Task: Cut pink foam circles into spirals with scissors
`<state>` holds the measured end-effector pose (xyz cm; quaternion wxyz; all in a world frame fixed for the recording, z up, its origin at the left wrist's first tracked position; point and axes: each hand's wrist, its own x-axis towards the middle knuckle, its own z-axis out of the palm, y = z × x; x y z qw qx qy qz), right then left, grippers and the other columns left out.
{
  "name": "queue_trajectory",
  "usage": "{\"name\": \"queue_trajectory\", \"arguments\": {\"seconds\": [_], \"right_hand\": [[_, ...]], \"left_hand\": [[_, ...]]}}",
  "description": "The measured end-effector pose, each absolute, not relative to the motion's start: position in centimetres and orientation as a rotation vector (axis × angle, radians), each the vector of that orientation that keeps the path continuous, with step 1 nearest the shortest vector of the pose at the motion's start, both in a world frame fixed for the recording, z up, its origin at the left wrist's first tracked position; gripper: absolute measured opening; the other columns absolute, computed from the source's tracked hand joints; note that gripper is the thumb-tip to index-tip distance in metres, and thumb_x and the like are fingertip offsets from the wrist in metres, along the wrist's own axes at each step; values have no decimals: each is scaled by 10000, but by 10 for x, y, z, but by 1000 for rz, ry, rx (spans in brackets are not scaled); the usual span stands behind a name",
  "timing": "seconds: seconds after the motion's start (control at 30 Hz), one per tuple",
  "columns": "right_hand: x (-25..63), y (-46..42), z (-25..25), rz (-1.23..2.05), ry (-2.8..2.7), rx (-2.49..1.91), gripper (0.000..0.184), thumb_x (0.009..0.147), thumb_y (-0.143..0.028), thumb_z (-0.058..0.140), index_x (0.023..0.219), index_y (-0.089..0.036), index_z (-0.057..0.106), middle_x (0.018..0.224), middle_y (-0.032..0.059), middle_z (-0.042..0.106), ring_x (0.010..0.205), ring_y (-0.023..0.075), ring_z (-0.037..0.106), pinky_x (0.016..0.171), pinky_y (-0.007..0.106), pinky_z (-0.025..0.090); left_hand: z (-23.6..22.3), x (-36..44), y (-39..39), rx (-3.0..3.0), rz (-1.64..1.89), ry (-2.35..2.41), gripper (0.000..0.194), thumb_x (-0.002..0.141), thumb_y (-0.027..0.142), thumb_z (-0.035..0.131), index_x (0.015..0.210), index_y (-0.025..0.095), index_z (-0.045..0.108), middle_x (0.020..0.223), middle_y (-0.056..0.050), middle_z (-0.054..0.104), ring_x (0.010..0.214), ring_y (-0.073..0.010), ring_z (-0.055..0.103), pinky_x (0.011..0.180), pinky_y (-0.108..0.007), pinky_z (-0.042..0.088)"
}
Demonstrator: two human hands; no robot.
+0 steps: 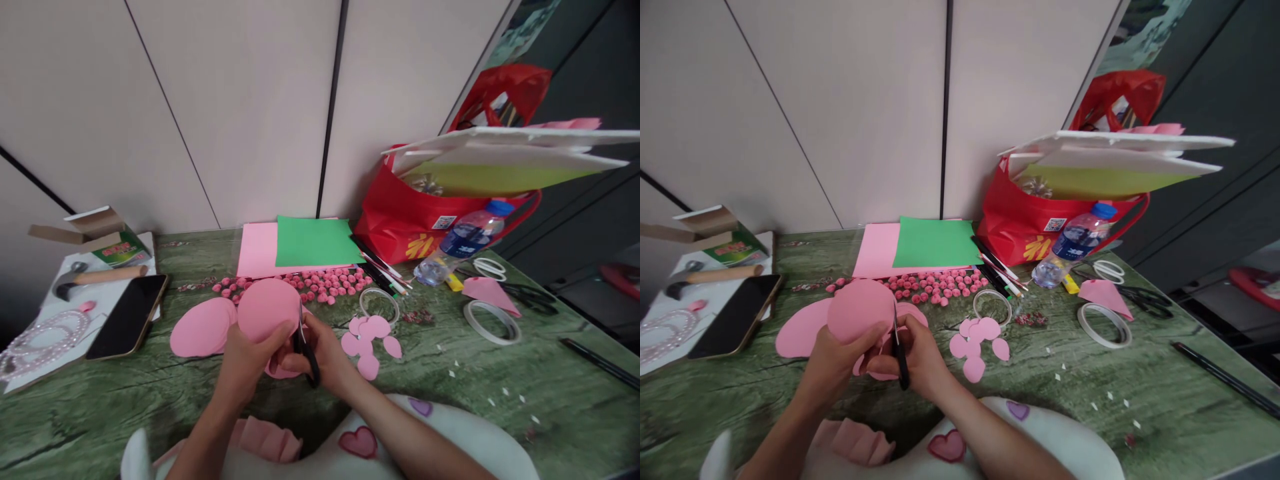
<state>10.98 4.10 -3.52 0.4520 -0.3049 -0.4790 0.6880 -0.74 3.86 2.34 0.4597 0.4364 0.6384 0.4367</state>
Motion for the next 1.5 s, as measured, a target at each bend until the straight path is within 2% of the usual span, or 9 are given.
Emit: {"name": "queue_trajectory", "arguments": {"seconds": [0.23, 0.53, 0.73, 0.97, 1.07, 1.33, 1.5], "right_hand": [[111, 42, -33, 1658, -1211, -753, 476, 468, -360, 749, 785, -187, 440, 564, -55, 458, 505, 84, 427, 456, 195, 341], [110, 43, -39, 1657, -1215, -762, 459, 479, -388, 734, 759, -192, 428, 500, -73, 430, 429, 62, 361, 411, 183, 280], [110, 43, -39, 1681, -1202, -786, 423, 489, -380, 729, 732, -189, 440, 484, -65, 476, 398, 69, 403, 388, 193, 323], [108, 42, -38, 1696, -1156, -786, 403, 493, -373, 728, 698, -168, 447, 497, -53, 505, 404, 74, 451, 380, 188, 358], [107, 42, -38, 1698, -1173, -780, 402, 496, -383, 724, 693, -170, 447, 484, -55, 501, 398, 79, 459, 380, 191, 369], [109, 42, -41, 1626, -1176, -790, 457, 465, -402, 730, 766, -193, 458, 550, -45, 498, 433, 80, 447, 388, 188, 341], [109, 43, -40, 1589, -1165, -788, 454, 459, -368, 744, 747, -184, 445, 581, -41, 490, 475, 75, 435, 416, 180, 331]], "left_hand": [[25, -8, 39, 1078, 1009, 1504, 287, 555, 291, 642, 362, 130, 504, 256, 25, 440, 264, -74, 372, 293, -183, 297], [23, -9, 39, 1065, 1017, 1447, 334, 580, 303, 624, 332, 133, 480, 259, 22, 425, 271, -71, 358, 297, -185, 273], [20, -10, 39, 1081, 1047, 1391, 353, 624, 301, 596, 342, 131, 467, 275, 25, 427, 288, -61, 354, 319, -180, 258], [18, -9, 38, 994, 1037, 1277, 276, 662, 327, 565, 490, 111, 553, 364, 10, 496, 299, -67, 392, 304, -176, 284], [16, -9, 38, 986, 1059, 1255, 294, 674, 318, 562, 467, 112, 537, 351, 18, 478, 293, -54, 379, 307, -168, 278], [12, -10, 39, 1019, 1037, 1387, 317, 615, 308, 610, 399, 114, 483, 314, 33, 421, 284, -43, 331, 295, -169, 212], [14, -9, 40, 1042, 975, 1422, 310, 589, 317, 619, 402, 113, 482, 300, 39, 403, 282, -41, 319, 299, -168, 207]]}}
